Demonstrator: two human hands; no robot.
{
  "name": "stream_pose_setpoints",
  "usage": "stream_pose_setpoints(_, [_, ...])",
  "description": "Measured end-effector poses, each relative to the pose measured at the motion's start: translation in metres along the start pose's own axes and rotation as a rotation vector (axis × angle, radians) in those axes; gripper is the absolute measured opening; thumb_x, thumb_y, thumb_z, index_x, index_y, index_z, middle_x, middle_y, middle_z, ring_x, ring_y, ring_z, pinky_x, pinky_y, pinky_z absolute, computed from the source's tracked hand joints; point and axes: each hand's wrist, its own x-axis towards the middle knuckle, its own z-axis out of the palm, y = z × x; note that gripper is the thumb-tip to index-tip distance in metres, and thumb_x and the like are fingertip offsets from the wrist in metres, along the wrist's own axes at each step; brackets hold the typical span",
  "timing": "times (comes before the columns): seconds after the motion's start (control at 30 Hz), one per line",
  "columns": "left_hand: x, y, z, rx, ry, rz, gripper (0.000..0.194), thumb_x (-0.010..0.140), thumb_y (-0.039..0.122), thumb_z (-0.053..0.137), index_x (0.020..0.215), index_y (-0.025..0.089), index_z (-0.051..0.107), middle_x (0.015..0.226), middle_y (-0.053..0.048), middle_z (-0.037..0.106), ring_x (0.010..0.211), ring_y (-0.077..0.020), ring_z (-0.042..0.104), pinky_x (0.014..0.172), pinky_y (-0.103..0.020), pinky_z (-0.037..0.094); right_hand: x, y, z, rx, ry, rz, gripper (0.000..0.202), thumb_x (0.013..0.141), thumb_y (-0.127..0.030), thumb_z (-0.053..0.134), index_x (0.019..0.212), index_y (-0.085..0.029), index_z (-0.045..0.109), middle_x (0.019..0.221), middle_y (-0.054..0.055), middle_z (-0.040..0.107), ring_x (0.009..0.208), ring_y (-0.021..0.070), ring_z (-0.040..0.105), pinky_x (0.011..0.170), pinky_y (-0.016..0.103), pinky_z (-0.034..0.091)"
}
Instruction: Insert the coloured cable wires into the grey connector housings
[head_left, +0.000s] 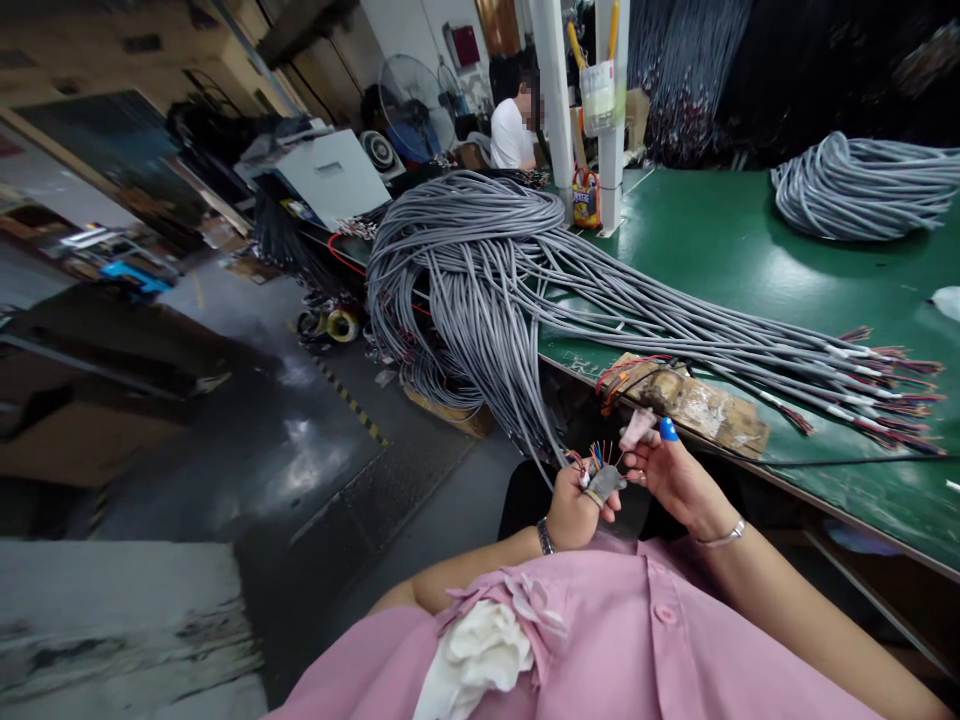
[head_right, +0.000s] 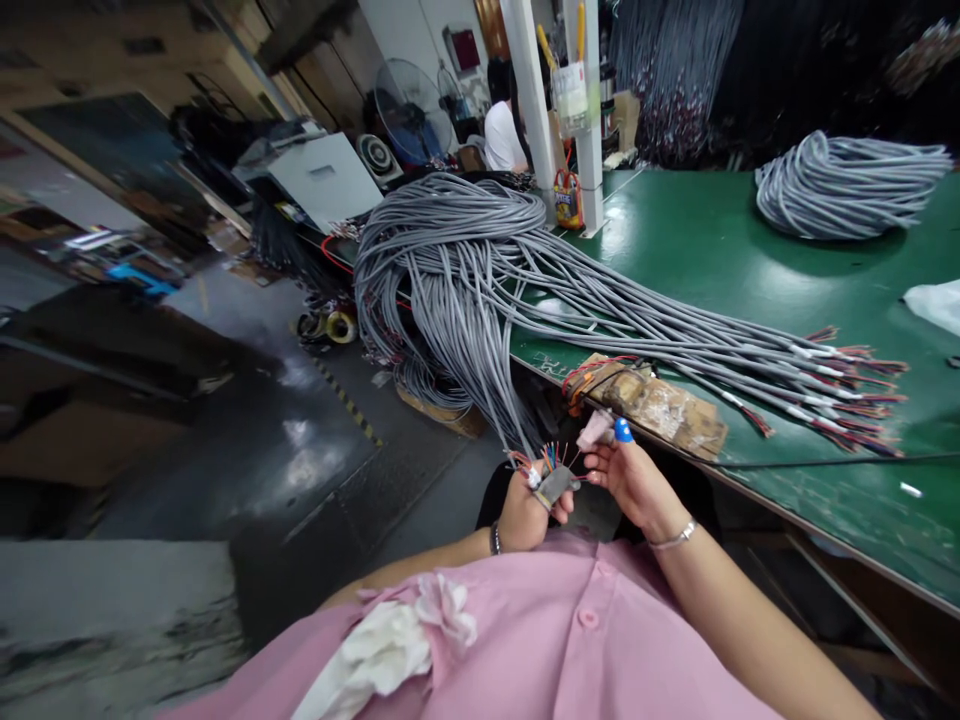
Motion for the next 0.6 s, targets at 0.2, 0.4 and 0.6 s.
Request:
stream_pose_setpoints(0.2, [-0.005, -0.004, -0.006, 0.029, -0.063, -0.021, 0.041, 0.08, 0.053, 0.059, 0.07, 0.013, 0.057, 0.056, -0.002, 0.06, 0.04, -0.0083, 0.051, 0.041, -0.02, 0.041, -0.014, 0.0, 0.009, -0.297, -0.09, 0.027, 0.026, 0.072, -0.041, 0.075, 0.079, -0.017, 0.065, 0.069, 0.001, 0.063, 0.057, 0.0108, 0.053, 0.055, 0.024, 0.041])
stream_pose_setpoints(0.4, [-0.003, -0.003, -0.004, 0.06, -0.306, -0.102, 0.039, 0.075, 0.05, 0.064, 0.064, 0.013, 0.058, 0.053, -0.003, 0.06, 0.04, -0.0093, 0.052, 0.041, -0.02, 0.041, -0.019, -0.002, 0.021, -0.51, -0.119, -0.115, 0.024, 0.072, -0.04, 0.074, 0.075, -0.019, 0.066, 0.069, 0.0, 0.064, 0.059, 0.0129, 0.055, 0.059, 0.027, 0.043])
stream_pose_setpoints(0.6, [-0.001, -0.007, -0.005, -0.055, -0.065, -0.103, 0.046, 0.078, 0.057, 0.059, 0.067, 0.012, 0.058, 0.054, -0.003, 0.06, 0.038, -0.0088, 0.051, 0.039, -0.019, 0.039, -0.022, 0.008, 0.001, -0.415, -0.076, -0.059, 0.031, 0.074, -0.045, 0.072, 0.089, -0.018, 0.066, 0.081, 0.004, 0.065, 0.067, 0.0134, 0.056, 0.063, 0.027, 0.045])
